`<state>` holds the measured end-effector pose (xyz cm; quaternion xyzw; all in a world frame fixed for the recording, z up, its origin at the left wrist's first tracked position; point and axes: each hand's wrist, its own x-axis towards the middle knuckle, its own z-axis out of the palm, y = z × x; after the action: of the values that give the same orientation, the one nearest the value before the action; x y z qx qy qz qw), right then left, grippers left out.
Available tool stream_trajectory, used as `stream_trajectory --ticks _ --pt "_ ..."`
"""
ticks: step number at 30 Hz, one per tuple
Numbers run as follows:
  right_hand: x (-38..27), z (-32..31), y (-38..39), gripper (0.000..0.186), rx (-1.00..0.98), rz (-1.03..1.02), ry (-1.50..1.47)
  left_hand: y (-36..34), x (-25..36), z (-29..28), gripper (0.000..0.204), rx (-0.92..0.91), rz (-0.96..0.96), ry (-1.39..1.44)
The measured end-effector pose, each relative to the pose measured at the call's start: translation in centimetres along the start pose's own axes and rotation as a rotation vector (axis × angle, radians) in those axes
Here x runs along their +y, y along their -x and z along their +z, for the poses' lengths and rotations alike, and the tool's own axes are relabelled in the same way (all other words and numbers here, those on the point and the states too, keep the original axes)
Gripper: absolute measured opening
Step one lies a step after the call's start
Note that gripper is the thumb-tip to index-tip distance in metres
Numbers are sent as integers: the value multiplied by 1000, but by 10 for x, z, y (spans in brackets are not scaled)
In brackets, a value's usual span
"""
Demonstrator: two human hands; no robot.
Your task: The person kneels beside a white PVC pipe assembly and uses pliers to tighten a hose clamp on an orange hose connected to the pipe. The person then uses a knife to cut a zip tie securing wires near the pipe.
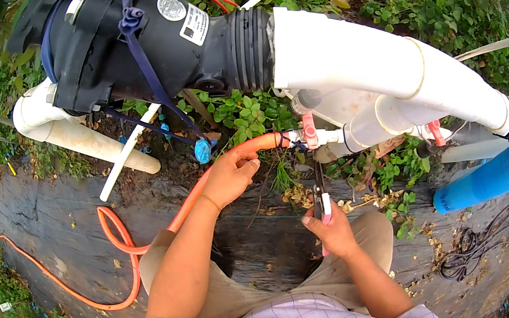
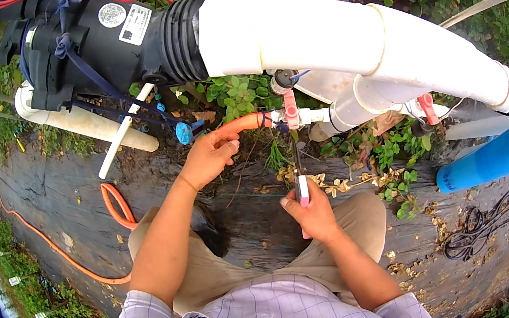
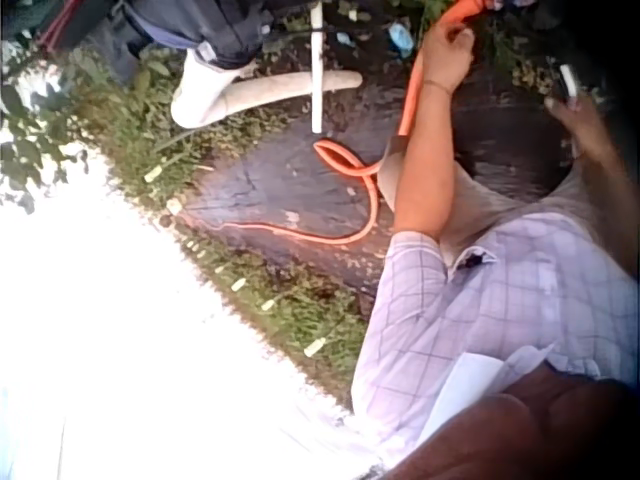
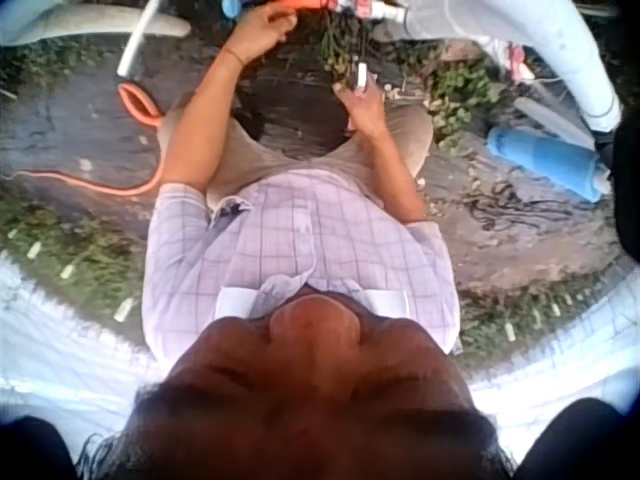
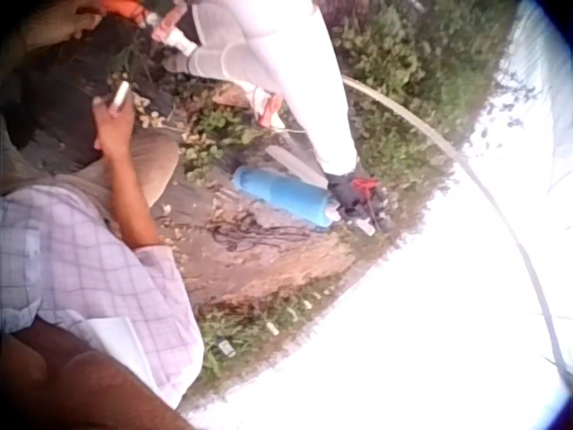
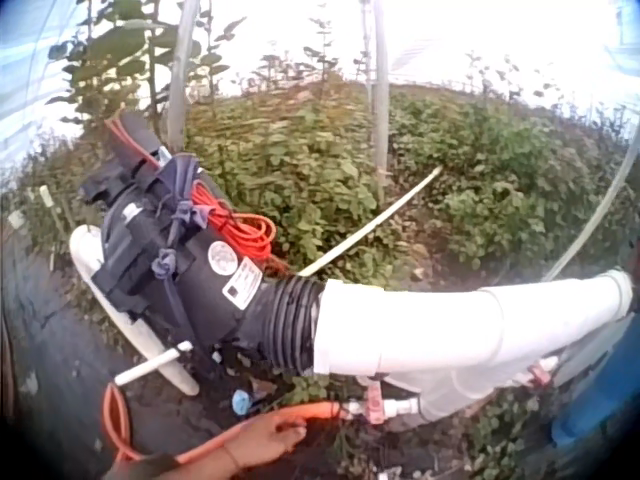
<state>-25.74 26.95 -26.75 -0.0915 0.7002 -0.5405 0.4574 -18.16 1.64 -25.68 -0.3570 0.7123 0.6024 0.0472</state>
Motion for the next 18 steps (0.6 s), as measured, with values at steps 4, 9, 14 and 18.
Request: stream_trajectory --ticks 4,9,14,18 --pt "-47 -14 -17 24 -82 -24 235 -6 3 2 35 33 154 -25" --pt "-100 -15 -46 43 -383 336 -112 -17 12 -3 47 125 320 -76" --pt "-103 -9 -67 37 -568 315 -396 -21 30 -2 53 -149 86 377" --pt "-107 5 -74 47 -594 211 -387 -17 31 -10 60 -367 36 391"
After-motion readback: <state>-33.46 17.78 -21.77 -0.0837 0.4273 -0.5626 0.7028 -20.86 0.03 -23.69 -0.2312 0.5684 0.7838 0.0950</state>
